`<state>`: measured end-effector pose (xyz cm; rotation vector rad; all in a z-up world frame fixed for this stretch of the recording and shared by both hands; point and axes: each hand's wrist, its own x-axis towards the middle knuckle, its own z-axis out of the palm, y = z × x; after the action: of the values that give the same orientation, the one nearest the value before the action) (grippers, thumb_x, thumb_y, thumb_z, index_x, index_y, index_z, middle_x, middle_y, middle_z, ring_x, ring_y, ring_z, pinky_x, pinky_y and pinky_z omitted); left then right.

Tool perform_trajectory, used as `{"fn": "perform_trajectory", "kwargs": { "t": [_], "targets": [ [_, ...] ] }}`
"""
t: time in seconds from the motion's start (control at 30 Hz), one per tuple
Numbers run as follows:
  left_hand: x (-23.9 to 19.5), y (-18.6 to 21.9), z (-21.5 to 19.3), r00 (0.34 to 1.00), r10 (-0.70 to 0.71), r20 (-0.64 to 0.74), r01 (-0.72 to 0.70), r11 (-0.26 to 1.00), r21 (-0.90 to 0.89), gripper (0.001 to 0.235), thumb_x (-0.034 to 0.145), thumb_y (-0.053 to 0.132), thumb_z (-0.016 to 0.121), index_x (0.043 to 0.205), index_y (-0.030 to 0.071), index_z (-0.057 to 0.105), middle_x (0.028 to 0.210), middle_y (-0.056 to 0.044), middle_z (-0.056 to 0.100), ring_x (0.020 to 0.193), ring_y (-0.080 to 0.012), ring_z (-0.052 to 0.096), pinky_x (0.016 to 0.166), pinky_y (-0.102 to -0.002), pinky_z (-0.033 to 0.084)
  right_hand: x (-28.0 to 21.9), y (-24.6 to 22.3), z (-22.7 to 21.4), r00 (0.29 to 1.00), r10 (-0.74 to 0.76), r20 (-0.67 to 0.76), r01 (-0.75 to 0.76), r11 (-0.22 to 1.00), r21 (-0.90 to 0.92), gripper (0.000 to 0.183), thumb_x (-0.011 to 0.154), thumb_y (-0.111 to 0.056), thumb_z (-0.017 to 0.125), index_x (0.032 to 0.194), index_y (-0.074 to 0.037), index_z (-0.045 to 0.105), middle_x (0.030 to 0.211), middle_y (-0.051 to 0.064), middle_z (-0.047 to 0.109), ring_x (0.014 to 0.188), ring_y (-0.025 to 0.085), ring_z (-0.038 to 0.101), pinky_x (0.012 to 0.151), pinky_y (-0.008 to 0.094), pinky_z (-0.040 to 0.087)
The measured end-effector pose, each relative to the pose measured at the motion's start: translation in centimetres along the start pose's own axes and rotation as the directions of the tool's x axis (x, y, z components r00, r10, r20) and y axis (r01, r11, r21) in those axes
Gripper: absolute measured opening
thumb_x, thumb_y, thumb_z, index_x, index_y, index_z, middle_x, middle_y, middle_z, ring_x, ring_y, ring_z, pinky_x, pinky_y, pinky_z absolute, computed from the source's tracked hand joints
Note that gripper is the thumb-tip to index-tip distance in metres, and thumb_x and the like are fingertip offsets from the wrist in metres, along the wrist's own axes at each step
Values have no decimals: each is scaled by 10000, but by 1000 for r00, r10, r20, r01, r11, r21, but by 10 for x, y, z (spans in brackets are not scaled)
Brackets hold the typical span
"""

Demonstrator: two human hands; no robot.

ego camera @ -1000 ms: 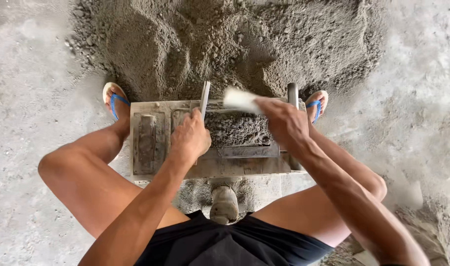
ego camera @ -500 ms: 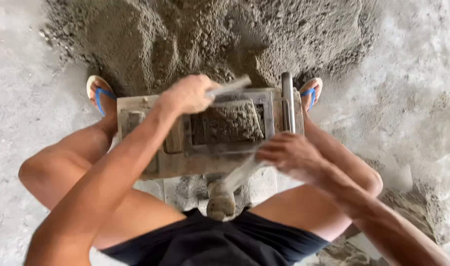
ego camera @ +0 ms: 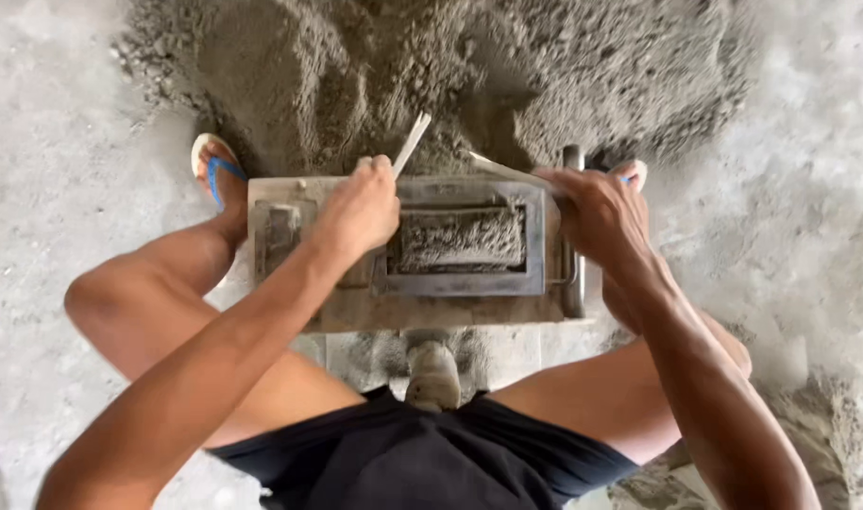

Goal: The person scoops wet concrete into a rectangular metal mold using a trowel. They use a straight metal bar to level the surface, then lift and flip the mold to release the formed brick onto a stack. The process is repeated multiple times.

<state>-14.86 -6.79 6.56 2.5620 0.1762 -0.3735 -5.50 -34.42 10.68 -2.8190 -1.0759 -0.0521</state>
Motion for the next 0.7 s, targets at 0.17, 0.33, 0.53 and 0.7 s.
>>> {"fn": "perform_trajectory", "kwargs": {
  "t": [0.17, 0.33, 0.53, 0.7],
  "targets": [
    [-13, 17, 10, 969, -100, 225, 88, 994, 60, 517, 791, 96, 462, 1213, -169, 323, 1052, -301, 491, 795, -481, 632, 593, -509, 555, 7, -48, 19, 969, -111, 219, 57, 969, 239, 422, 876, -64, 379, 1077, -289, 673, 978, 5, 710, 443, 105, 576, 408, 224, 427],
    [-35, 40, -20, 941, -205, 271, 252, 956, -153, 577, 817, 113, 492, 1272, -162, 269, 1098, -365, 431, 868, -497, 607, 640, -516, 548, 4, -53, -31, 935, 146, 324, -173, 983, 55, 367, 901, -51, 433, 1194, -205, 592, 961, 101, 655, 764, 226, 645, 728, 381, 501],
    [-40, 71, 12, 924, -334, 187, 379, 873, -307, 535, 826, 29, 492, 1282, -172, 298, 1020, -351, 458, 835, -461, 618, 609, -484, 565, -13, -100, -33, 795, 396, 459, -469, 882, 53, 325, 927, -62, 316, 1193, -78, 501, 864, 203, 654, 663, 283, 652, 557, 384, 518],
    [-23, 50, -53, 985, -136, 108, 153, 972, -177, 499, 822, 17, 503, 1313, -42, 435, 1021, -274, 522, 889, -432, 617, 705, -511, 528, -51, -20, -43, 956, 70, 286, -98, 992, 85, 302, 873, -148, 497, 1112, -308, 591, 935, -14, 651, 812, 211, 676, 625, 365, 550]
  ]
}}
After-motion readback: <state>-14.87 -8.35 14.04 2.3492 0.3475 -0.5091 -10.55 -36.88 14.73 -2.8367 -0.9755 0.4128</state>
